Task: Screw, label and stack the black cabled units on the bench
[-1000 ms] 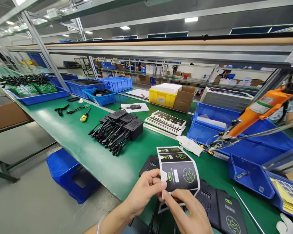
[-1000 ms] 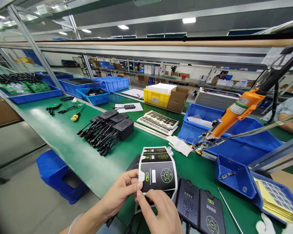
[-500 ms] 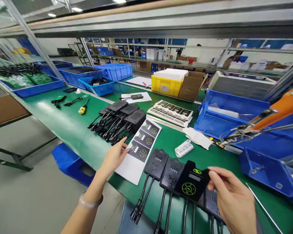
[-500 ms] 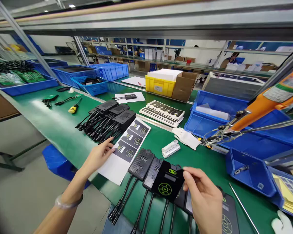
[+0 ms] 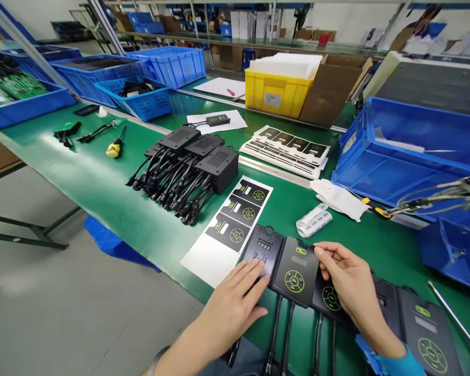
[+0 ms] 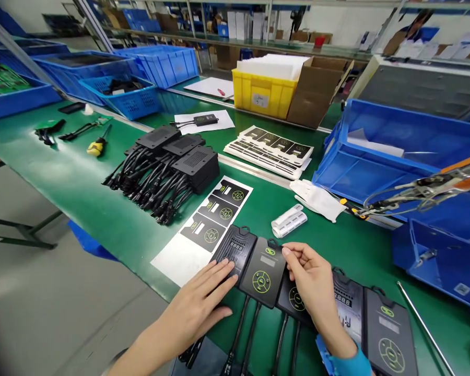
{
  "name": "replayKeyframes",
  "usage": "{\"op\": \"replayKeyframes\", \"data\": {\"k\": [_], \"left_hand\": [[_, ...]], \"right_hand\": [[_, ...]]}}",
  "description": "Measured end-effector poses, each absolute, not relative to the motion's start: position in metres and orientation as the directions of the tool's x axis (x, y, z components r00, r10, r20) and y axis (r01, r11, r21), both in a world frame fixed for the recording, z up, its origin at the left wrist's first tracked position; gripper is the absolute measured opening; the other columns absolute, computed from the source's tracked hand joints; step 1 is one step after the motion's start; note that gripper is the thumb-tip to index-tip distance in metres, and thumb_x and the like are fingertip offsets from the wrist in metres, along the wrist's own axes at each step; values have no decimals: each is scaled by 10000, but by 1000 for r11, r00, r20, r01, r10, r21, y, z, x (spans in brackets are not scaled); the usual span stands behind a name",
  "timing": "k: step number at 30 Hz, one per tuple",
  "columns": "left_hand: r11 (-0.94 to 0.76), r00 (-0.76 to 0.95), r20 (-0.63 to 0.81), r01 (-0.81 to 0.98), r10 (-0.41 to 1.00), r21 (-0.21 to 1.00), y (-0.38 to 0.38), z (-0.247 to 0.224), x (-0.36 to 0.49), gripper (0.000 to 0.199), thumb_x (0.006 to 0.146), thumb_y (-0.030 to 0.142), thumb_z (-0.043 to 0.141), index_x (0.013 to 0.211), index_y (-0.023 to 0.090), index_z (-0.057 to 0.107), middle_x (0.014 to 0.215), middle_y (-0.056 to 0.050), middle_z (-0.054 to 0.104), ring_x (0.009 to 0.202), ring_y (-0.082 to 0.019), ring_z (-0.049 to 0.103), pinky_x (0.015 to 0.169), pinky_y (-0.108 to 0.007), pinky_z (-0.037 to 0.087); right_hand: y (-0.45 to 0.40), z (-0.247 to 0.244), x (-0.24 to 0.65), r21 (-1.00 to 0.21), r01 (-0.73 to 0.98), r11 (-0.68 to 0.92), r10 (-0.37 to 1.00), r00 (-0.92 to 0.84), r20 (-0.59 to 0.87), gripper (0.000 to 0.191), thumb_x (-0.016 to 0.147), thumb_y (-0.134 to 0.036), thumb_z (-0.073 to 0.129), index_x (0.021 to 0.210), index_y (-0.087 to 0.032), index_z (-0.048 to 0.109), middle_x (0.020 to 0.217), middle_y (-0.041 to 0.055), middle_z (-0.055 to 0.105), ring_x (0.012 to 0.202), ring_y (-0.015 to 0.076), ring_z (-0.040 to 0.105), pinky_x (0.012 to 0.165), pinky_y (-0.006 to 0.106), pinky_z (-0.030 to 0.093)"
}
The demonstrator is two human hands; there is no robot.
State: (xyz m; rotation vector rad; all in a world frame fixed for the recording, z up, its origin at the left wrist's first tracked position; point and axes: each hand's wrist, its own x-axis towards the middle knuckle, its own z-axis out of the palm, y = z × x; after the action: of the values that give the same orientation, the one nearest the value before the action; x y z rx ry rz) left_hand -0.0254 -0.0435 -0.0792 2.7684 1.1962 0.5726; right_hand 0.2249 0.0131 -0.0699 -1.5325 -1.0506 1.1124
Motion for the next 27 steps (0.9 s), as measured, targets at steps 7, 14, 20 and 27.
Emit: {"op": "replayKeyframes", "data": {"k": [7, 14, 20, 27], "left_hand": [[-689, 597, 348, 658, 723, 303, -48, -76, -25, 315, 1001, 228, 489, 1251, 68, 593, 1242, -179, 659, 1302, -340, 544, 1058, -562, 492], [-679, 601, 316, 653, 734, 335, -46, -75, -23, 348, 934, 258, 629, 1254, 123, 609, 1221, -161, 656, 1274, -368, 558, 1031, -601, 504], [-689, 615, 311, 654, 725, 312, -46, -77, -22, 376, 934, 310, 635, 1267, 138, 603, 1226, -164, 642, 1274, -381, 550, 1027, -618, 499], [-691, 620, 305, 661, 723, 293, -44, -77, -21, 368, 932, 318, 636, 1254, 140, 614, 1214, -159, 651, 1257, -387, 563, 1012, -613, 513]], "right_hand": [[10, -69, 225, -960, 183, -211, 954, 251, -162, 311, 731, -461, 779, 868, -185, 735, 596, -24, 565, 462, 63, 458, 418, 175, 384], [10, -66, 223, -947, 238, -215, 950, 275, -146, 297, 729, -453, 775, 863, -190, 737, 592, -23, 568, 449, 59, 466, 412, 167, 394], [10, -62, 220, -936, 277, -219, 948, 287, -137, 285, 726, -441, 766, 855, -188, 736, 616, -12, 589, 448, 63, 479, 403, 169, 401], [12, -63, 218, -910, 352, -219, 949, 294, -115, 309, 715, -459, 748, 851, -182, 737, 599, -20, 573, 413, 59, 460, 375, 175, 388]]}}
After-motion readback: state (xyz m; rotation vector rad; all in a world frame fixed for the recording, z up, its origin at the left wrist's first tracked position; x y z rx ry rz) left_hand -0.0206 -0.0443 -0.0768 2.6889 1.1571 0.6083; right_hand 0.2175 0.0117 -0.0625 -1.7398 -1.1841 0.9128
